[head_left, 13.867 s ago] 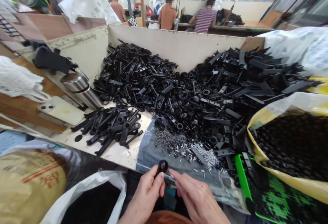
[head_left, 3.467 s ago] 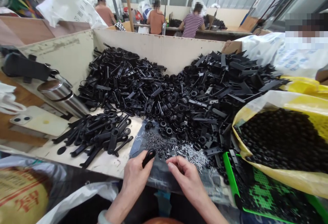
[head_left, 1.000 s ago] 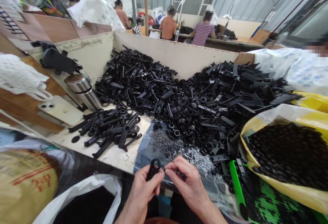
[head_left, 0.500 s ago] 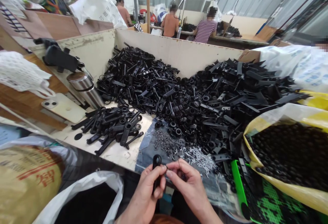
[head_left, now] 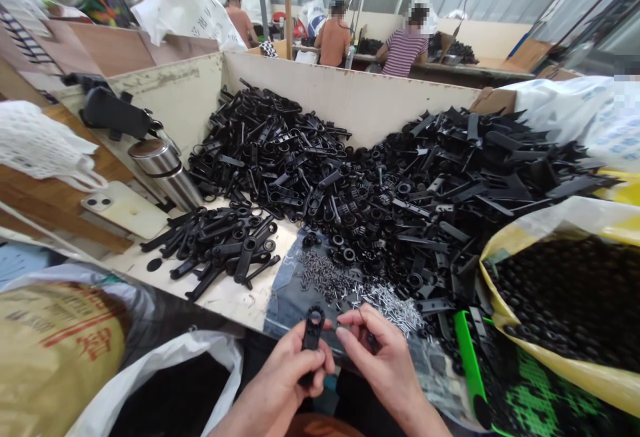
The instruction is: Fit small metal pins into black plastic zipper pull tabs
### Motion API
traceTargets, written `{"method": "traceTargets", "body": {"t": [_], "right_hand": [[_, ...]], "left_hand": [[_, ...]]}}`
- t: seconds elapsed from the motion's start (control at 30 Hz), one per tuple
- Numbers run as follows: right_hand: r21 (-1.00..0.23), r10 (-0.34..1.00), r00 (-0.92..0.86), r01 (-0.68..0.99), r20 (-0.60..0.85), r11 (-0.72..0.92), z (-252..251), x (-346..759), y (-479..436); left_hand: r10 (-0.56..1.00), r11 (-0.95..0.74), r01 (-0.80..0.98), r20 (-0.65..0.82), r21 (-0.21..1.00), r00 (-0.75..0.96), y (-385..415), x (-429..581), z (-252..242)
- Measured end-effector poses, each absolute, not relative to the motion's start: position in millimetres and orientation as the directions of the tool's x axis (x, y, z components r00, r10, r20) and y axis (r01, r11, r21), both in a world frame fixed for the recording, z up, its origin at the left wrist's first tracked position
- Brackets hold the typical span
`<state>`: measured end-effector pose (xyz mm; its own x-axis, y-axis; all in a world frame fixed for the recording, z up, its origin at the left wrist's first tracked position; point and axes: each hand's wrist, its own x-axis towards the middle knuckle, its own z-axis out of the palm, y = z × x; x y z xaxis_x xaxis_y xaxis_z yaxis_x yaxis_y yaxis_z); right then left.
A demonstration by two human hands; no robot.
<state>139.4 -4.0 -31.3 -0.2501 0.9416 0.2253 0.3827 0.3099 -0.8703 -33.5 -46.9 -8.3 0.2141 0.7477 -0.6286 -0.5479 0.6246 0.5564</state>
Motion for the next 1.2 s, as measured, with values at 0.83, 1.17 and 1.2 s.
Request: {"method": "traceTargets", "body": {"t": [0.83,1.17,1.2], "right_hand": [[-0.788,0.878,-0.388,0.429,0.281,0.442,-30,129,-18],[-0.531,0.752,-0.605,0.56,0.262,0.636,-20,134,-19],[-0.546,0.759,-0.6,0.559,0.253,0.624,-18,136,-19]], "left_hand": [[0.872,0.488,0.04,-0.489,0.872,0.023,-52,-39,-18],[0.897,0.397,0.188,-0.423,0.899,0.126,-42,-50,-26],[0.89,0.415,0.167,-0.437,0.894,0.13,-42,-49,-28]]}}
